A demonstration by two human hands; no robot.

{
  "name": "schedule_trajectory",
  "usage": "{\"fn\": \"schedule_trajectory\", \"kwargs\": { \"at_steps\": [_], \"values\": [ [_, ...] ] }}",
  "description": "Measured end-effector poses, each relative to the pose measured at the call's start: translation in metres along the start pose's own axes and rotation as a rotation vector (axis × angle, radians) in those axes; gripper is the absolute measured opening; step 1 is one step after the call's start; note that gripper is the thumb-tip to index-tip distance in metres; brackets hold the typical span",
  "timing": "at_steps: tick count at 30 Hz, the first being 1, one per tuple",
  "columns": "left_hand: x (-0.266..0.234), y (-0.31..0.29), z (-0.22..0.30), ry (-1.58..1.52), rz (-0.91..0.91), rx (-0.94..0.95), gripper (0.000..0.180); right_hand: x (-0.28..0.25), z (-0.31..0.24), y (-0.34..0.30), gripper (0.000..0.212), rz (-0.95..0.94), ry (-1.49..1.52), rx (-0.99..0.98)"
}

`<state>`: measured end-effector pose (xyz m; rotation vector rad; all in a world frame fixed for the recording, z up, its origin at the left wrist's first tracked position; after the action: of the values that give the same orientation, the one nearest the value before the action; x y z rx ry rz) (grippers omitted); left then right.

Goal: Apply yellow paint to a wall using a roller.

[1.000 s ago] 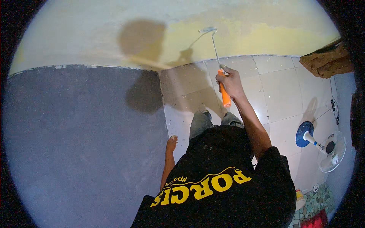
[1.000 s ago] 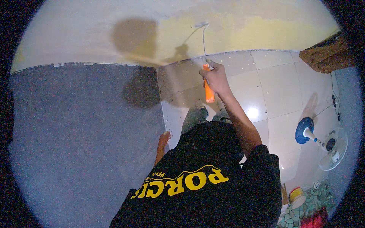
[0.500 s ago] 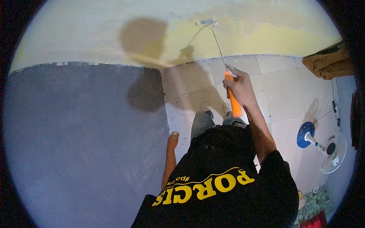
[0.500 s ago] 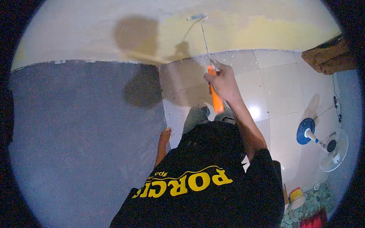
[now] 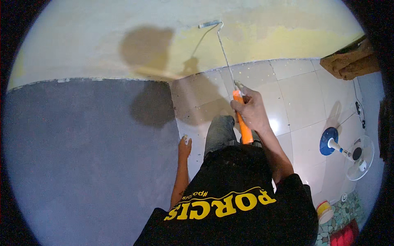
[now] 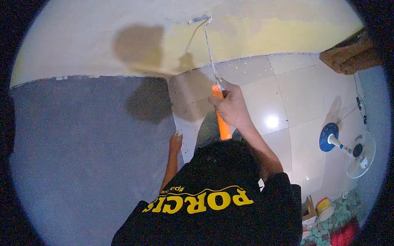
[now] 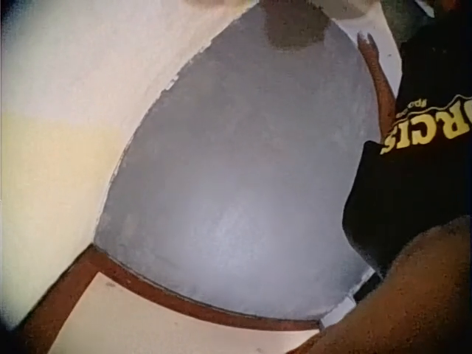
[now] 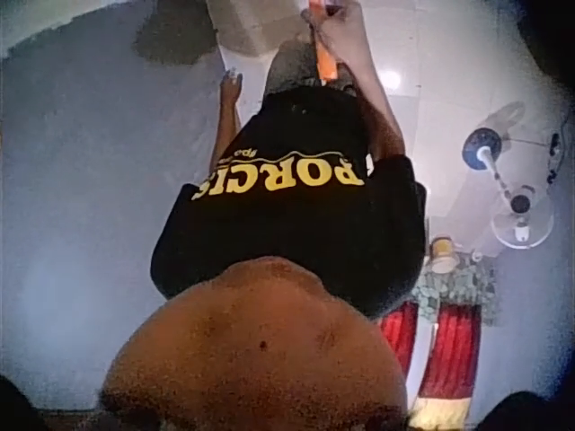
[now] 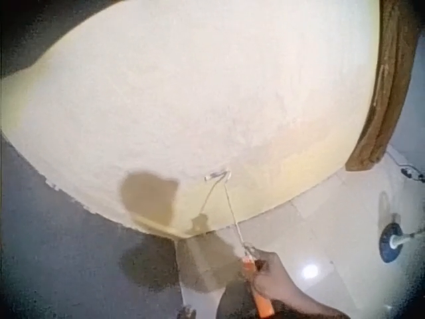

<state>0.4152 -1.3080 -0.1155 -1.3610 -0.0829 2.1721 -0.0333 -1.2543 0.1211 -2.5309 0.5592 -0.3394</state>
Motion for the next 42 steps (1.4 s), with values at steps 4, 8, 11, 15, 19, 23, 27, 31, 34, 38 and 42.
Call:
{"fn": "schedule_trajectory", "kwargs": {
  "at_steps": [4,8,11,15,19,23,27,31,34,38,42],
  "values": [
    [-0.028,0.064,0.087,-0.002,0.103,0.238,0.054,0.014,0.019,0.045,0.020,0.075,0.053,0.064],
    [-0.044,0.143,0.186,-0.048,0.075,0.517,0.063,0.022,0.047,0.088,0.028,0.155,-0.053,0.066],
    [-0.038,0.196,0.256,-0.281,0.067,0.744,0.075,0.025,0.062,0.095,0.031,0.201,-0.119,0.088],
    [-0.013,0.254,0.300,-0.738,-0.211,0.367,0.082,0.025,0.062,0.092,0.040,0.322,-0.208,0.103],
    [-0.001,0.287,0.332,-0.392,-0.068,0.866,0.064,0.030,0.056,0.089,0.054,0.215,-0.077,0.185],
    [0.014,0.294,0.334,-0.310,-0.066,0.951,0.045,0.027,0.057,0.076,0.063,0.162,0.217,0.299],
    [0.026,0.289,0.329,-0.321,-0.031,0.960,0.049,0.026,0.067,0.063,0.055,0.055,0.561,0.549],
    [0.047,0.295,0.321,-0.280,-0.272,0.843,0.053,0.023,0.079,0.070,0.050,0.036,0.605,0.522],
    [0.058,0.308,0.318,-0.157,-0.218,0.868,0.064,0.017,0.089,0.083,0.058,0.087,0.551,0.475],
    [0.063,0.343,0.321,-0.029,-0.195,0.874,0.065,0.006,0.090,0.109,0.074,0.132,0.550,0.487],
    [0.043,0.375,0.345,0.203,-0.088,0.963,0.050,0.001,0.067,0.130,0.072,0.150,0.481,0.479]
  ]
}}
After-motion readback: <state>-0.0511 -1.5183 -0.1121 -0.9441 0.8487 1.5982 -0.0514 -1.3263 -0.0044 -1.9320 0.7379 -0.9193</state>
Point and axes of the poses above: each hand's wrist, its own y-axis towards the middle knuckle, its own x-axis out of the palm, z = x × y, the point moved 3 cm from there along y, towards the middle knuckle, and after that the axes turned 11 degrees about x, right-handed, at the moved point
